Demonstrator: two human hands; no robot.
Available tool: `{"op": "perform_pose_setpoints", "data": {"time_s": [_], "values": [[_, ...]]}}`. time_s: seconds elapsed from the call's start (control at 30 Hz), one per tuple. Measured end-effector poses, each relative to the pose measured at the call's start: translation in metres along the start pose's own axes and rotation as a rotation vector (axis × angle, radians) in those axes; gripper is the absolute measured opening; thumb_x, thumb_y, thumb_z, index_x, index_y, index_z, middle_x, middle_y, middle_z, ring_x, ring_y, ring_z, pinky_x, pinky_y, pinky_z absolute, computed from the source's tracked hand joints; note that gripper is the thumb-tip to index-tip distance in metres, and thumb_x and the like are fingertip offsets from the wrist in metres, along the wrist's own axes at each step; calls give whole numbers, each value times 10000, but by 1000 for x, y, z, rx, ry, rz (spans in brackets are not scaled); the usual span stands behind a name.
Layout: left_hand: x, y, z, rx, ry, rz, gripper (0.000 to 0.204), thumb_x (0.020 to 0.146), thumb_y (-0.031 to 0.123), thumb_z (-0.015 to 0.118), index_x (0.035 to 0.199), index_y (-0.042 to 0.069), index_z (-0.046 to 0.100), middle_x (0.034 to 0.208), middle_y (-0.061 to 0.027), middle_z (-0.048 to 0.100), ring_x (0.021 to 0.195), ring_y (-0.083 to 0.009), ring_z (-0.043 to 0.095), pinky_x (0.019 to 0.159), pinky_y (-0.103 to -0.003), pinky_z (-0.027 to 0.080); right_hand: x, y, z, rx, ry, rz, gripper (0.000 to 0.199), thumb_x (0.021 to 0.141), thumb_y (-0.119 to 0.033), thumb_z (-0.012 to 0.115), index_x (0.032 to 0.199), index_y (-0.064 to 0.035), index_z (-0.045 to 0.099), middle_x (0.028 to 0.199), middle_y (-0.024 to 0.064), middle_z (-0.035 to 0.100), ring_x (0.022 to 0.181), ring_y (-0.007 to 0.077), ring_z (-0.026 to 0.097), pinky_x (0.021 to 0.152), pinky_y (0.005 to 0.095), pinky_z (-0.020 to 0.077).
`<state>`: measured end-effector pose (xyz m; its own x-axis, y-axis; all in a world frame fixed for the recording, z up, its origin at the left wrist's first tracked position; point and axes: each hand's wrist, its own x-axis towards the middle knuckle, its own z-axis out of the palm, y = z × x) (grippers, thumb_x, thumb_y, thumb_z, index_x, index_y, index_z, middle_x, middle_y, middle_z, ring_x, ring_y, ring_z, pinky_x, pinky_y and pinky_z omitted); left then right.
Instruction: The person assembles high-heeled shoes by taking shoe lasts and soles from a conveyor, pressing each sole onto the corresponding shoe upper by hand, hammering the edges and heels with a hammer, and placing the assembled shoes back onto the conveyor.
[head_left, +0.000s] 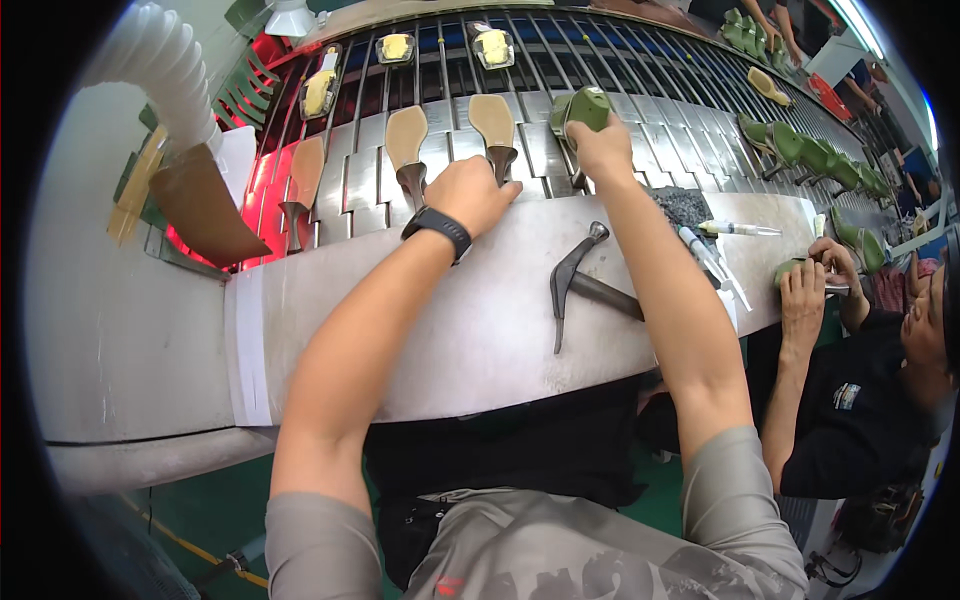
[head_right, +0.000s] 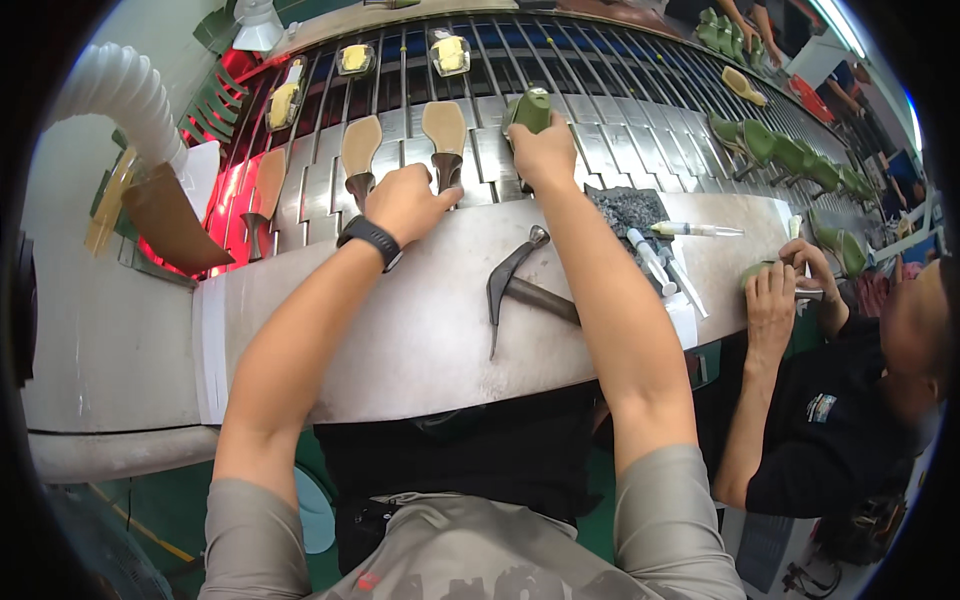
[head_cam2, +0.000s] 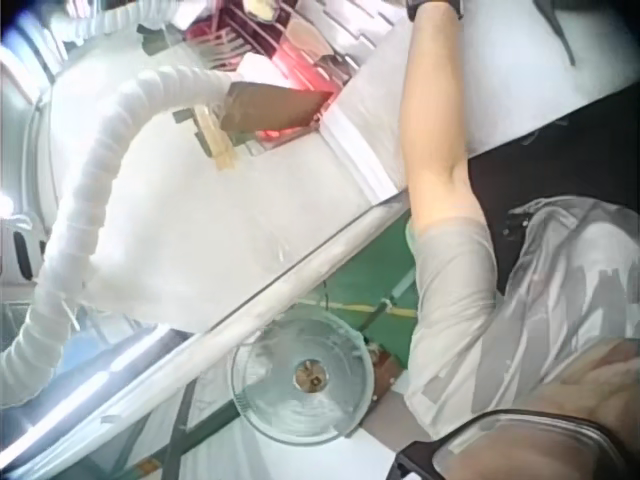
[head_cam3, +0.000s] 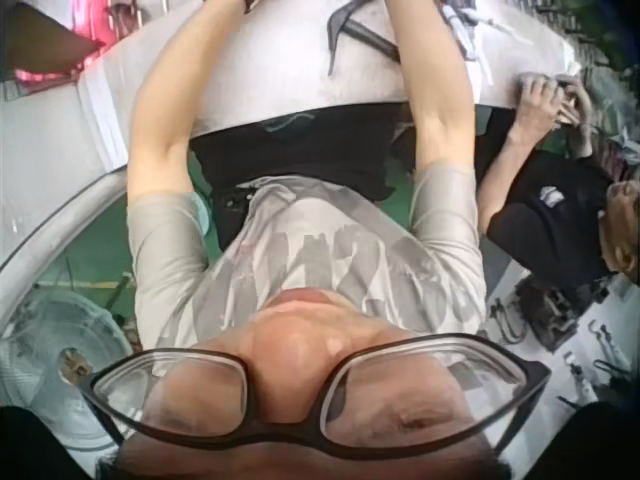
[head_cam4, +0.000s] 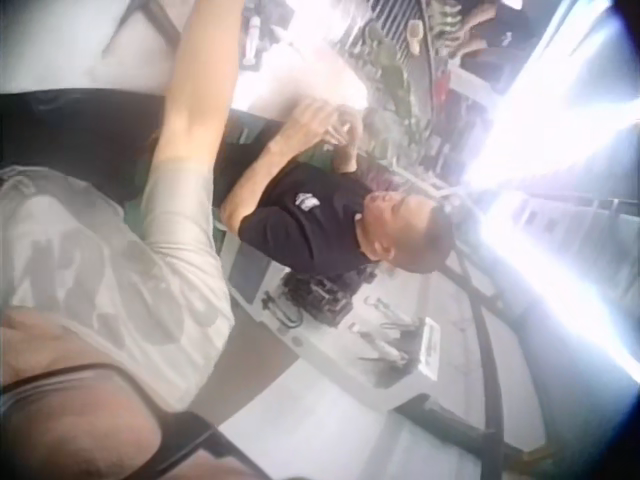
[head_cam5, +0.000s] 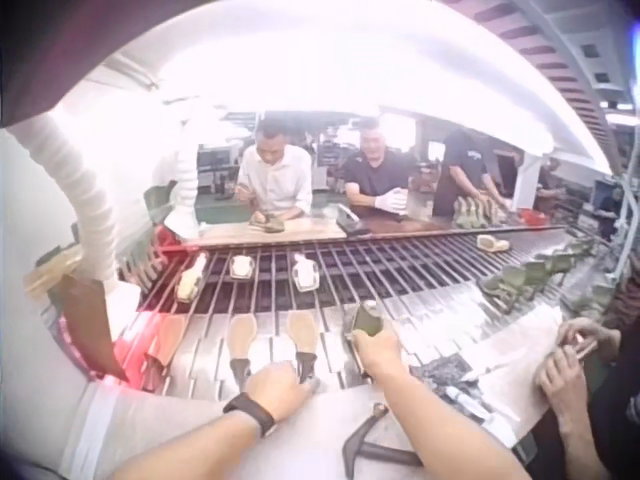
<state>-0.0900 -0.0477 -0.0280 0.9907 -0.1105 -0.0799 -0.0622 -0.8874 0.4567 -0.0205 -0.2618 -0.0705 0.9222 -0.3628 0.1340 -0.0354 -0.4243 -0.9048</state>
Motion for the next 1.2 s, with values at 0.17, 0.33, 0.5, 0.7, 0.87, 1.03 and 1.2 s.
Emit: {"op": "perform_pose_setpoints", "data": {"time_s": [0.17, 0.33, 0.5, 0.7, 0.87, 1.03, 1.2], "values": [[37, -36, 1, 102, 29, -88, 359, 863, 294, 718, 1082, 11, 750, 1051, -247, 753, 999, -434, 723, 871, -489, 577, -75, -31, 2, -220, 288, -689, 717, 833, -130, 714, 1509, -31, 497, 1437, 248, 529, 1288, 406, 574, 1038, 456, 507], [2, -10, -9, 259, 333, 741, 162, 782, 96, 715, 937, 60, 686, 904, -104, 678, 899, -320, 662, 771, -465, 536, -108, -31, -16, -139, -286, -589, 643, 827, -64, 709, 1451, -154, 581, 1241, 227, 634, 1114, 387, 657, 902, 422, 556], [25, -5, -33, 107, 469, 744, 581, 733, 56, 825, 1284, 47, 643, 1059, -123, 706, 961, -301, 682, 847, -421, 551, -103, -41, -24, -37, -461, -195, 338, 852, -114, 730, 1186, -58, 716, 912, 207, 724, 841, 368, 722, 766, 447, 559], [239, -44, -8, -37, 272, -14, 1102, 726, 513, 905, 1468, -130, 404, 1310, -313, 644, 1171, -372, 685, 1009, -395, 549, -108, -34, -17, -32, -426, -341, 237, 865, -163, 752, 1069, -50, 707, 845, 164, 703, 744, 385, 692, 672, 470, 542], [354, -16, 32, -134, 446, -307, 1309, 641, 610, 921, 1508, -122, 268, 1428, -381, 518, 1328, -452, 561, 1087, -446, 500, -108, -40, -19, -44, -476, -336, 303, 825, -146, 781, 1099, -50, 692, 780, 114, 659, 685, 342, 674, 608, 444, 530], [341, -18, 41, -100, 457, -339, 1116, 676, 495, 925, 1467, -36, 344, 1361, -314, 557, 1309, -410, 566, 1075, -485, 510, -108, -39, -21, -60, -487, -347, 322, 821, -165, 790, 1111, -67, 687, 783, 102, 658, 690, 333, 673, 623, 443, 531], [237, -42, -32, -395, 273, -142, 928, 675, 330, 891, 1402, -77, 480, 1244, -250, 687, 1117, -346, 695, 986, -386, 544, -112, -43, -21, 19, -484, -330, 270, 868, -91, 759, 1123, -15, 713, 906, 140, 736, 764, 254, 725, 696, 355, 559]]}}
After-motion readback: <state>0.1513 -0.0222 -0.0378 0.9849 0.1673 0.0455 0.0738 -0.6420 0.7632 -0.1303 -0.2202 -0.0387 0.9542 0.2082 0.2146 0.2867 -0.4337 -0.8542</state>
